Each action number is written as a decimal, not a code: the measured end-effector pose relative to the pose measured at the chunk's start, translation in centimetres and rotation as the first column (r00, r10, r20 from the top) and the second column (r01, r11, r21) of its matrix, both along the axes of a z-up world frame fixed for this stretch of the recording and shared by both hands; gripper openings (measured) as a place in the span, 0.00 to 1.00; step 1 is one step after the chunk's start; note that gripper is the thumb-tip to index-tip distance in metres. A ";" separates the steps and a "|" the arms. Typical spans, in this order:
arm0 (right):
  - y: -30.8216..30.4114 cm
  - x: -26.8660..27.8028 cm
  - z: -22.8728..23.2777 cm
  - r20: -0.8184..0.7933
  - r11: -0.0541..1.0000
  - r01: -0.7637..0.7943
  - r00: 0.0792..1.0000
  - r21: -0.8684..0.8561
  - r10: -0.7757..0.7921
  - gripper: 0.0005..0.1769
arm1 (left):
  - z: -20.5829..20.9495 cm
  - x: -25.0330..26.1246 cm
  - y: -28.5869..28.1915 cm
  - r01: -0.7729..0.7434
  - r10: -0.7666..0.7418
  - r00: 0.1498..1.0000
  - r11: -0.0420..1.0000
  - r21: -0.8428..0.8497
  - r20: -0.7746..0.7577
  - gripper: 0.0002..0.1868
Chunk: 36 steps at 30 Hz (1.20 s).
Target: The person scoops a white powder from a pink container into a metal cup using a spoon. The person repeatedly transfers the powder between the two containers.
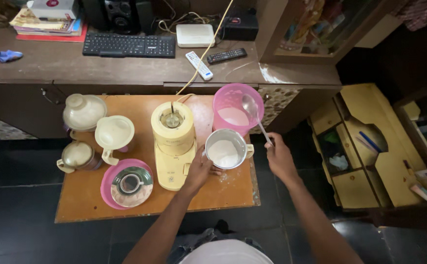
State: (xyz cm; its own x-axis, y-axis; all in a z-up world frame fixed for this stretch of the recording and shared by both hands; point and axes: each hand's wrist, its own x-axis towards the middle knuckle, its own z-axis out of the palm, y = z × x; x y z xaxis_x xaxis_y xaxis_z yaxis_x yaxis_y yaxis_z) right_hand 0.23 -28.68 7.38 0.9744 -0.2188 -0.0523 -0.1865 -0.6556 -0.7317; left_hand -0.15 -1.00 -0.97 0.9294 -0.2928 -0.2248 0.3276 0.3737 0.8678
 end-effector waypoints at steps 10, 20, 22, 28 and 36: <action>-0.3 -2.4 -0.5 -0.011 0.873 -0.129 0.988 0.470 0.152 0.16 | -0.2 0.2 -0.4 -0.038 0.038 0.999 0.999 0.008 -0.005 0.37; 4.2 -5.2 7.3 -0.305 0.967 -0.222 0.936 -0.125 0.175 0.18 | -3.4 -0.2 -3.2 -0.004 -0.007 0.984 0.998 -0.061 -0.178 0.27; 5.2 -5.3 8.6 -0.343 0.932 -0.271 0.922 -0.242 0.178 0.18 | -3.5 0.3 -1.7 0.014 -0.015 0.987 1.000 -0.008 -0.162 0.29; 7.5 -2.8 11.3 -0.553 0.823 -0.380 0.827 -0.423 0.098 0.17 | -0.5 1.5 0.0 0.081 -0.086 0.991 0.995 0.057 0.101 0.38; 9.0 0.0 8.9 -0.487 0.662 -0.481 0.851 -0.574 0.196 0.14 | -0.2 1.2 -0.1 0.089 -0.086 0.990 0.996 -0.025 0.112 0.38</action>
